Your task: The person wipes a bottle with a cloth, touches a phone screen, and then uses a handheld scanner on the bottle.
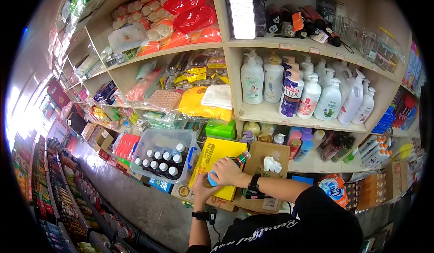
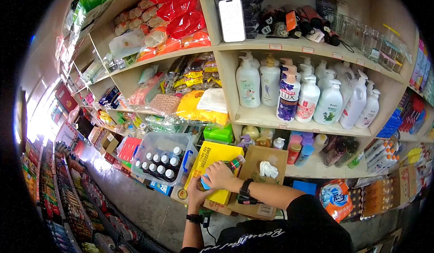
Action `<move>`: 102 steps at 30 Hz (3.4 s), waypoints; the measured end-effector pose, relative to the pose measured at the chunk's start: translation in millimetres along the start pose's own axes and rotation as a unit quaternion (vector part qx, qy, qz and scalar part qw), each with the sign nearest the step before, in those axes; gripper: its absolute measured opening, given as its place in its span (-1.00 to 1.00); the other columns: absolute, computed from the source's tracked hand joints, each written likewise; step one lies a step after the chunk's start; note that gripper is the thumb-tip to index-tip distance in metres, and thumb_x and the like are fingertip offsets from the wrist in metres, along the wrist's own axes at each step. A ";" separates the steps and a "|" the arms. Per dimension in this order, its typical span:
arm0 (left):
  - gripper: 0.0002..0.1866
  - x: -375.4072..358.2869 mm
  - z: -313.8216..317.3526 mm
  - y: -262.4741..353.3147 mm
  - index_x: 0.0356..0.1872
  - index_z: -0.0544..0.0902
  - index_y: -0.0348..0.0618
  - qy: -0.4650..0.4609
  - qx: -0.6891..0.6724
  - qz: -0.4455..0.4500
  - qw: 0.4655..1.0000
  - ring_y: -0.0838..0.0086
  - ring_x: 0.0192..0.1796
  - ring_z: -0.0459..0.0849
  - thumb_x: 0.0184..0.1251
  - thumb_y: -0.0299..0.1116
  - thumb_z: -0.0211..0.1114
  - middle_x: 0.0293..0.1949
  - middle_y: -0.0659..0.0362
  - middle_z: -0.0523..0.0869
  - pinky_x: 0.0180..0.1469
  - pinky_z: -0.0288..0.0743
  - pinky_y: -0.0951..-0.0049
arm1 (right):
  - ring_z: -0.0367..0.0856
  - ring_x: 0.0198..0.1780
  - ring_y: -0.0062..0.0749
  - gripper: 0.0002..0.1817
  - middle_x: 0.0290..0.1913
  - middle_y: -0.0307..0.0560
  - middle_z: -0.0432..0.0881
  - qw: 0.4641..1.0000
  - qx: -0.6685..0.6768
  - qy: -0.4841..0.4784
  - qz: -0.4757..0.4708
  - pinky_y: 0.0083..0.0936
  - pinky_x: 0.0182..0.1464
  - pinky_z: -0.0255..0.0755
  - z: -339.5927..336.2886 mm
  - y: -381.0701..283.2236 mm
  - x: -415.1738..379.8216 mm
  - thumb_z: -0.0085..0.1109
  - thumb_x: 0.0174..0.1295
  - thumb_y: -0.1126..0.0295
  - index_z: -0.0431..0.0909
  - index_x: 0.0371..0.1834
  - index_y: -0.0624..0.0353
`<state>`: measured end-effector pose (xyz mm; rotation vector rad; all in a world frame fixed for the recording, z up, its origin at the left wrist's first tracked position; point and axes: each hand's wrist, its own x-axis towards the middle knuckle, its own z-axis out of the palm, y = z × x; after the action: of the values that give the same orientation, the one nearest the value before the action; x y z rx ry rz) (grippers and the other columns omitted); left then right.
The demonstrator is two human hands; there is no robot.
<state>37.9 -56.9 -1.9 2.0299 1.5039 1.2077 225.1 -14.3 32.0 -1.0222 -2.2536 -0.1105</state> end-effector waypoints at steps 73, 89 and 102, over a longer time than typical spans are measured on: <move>-0.04 -8.7 13.3 -22.0 0.21 0.43 -0.27 0.023 -0.115 -0.063 0.991 0.35 0.05 0.76 -0.22 -0.21 0.86 0.02 -0.02 0.73 0.12 0.64 0.37 | 0.63 -0.23 -0.08 -0.63 -0.39 0.02 0.66 0.999 -0.051 0.003 0.009 -0.11 0.07 0.41 13.2 -29.5 3.6 0.17 0.41 0.12 0.64 -0.42 0.19; -0.17 -4.2 8.9 -1.6 -0.06 0.52 -0.18 0.044 -0.049 -0.024 0.998 0.57 -0.44 0.38 -0.29 -0.04 0.89 -0.41 0.31 0.49 -0.38 0.36 0.50 | 0.70 -0.11 -0.02 -0.69 -0.23 0.03 0.73 0.999 0.040 -0.030 0.004 -0.15 0.04 0.50 -20.1 38.2 -12.4 0.13 0.46 0.15 0.67 -0.19 0.19; -0.33 -9.1 16.6 -29.5 0.01 0.63 -0.22 0.039 -0.067 -0.028 0.997 0.51 -0.46 0.40 -0.06 -0.14 0.81 -0.47 0.27 0.42 -0.38 0.34 0.43 | 0.73 -0.09 0.02 -0.65 -0.18 0.05 0.78 0.994 0.050 -0.037 0.087 -0.09 0.06 0.51 -16.9 46.1 -17.2 0.05 0.53 0.15 0.68 -0.20 0.20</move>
<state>32.2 -50.4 -35.9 1.8626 1.4622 1.3427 274.6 0.9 26.7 -1.1795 -2.2011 0.1165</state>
